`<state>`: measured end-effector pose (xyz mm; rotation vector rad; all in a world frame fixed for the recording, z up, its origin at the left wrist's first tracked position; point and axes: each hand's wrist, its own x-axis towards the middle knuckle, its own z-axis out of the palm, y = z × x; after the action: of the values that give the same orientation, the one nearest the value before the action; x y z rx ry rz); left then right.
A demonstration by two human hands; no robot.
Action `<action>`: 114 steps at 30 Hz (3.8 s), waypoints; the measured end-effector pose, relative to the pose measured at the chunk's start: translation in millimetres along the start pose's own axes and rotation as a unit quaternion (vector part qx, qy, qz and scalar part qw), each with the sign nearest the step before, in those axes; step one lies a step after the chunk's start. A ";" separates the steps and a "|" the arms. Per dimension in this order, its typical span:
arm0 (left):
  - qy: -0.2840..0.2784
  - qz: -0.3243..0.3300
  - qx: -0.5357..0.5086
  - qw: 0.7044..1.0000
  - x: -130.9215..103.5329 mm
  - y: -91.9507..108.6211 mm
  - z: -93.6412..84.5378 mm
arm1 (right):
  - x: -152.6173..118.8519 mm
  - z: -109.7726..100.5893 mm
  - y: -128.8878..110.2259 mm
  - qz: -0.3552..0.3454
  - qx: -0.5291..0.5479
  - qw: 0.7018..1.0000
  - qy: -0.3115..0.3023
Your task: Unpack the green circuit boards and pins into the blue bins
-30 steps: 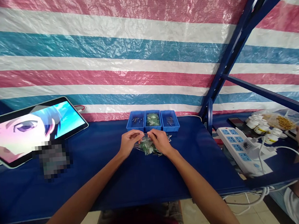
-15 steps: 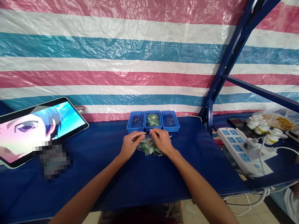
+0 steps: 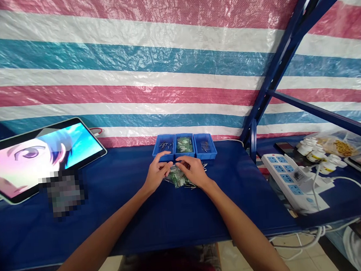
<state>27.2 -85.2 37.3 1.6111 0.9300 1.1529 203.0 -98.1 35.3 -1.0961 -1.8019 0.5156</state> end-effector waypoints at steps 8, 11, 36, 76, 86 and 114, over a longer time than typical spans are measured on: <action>-0.008 0.012 0.009 1.000 -1.2 -2.0 0.8 | -1.0 1.7 -0.3 -0.025 -0.013 0.999 -0.025; 0.025 0.043 0.024 0.998 0.2 -4.9 -0.2 | -0.1 -1.3 -2.6 -0.009 -0.023 1.000 0.006; 0.100 0.138 0.115 0.979 4.0 -6.4 -4.4 | 2.3 -2.8 -3.8 0.030 0.013 0.997 0.064; 0.107 0.107 0.057 0.987 1.3 -8.1 2.0 | 1.2 0.0 -1.9 0.022 0.007 0.999 0.033; 0.041 0.102 0.075 0.991 -3.8 -3.6 -1.1 | 0.5 -1.0 -3.6 0.056 0.035 0.997 0.036; 0.093 0.210 0.216 0.949 0.4 -7.1 -5.0 | 0.0 -2.0 -3.2 0.020 0.042 0.998 0.037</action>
<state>22.0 -81.6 31.3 2.1583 1.0415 1.4844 203.4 -99.9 38.6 -1.0823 -1.6817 0.5621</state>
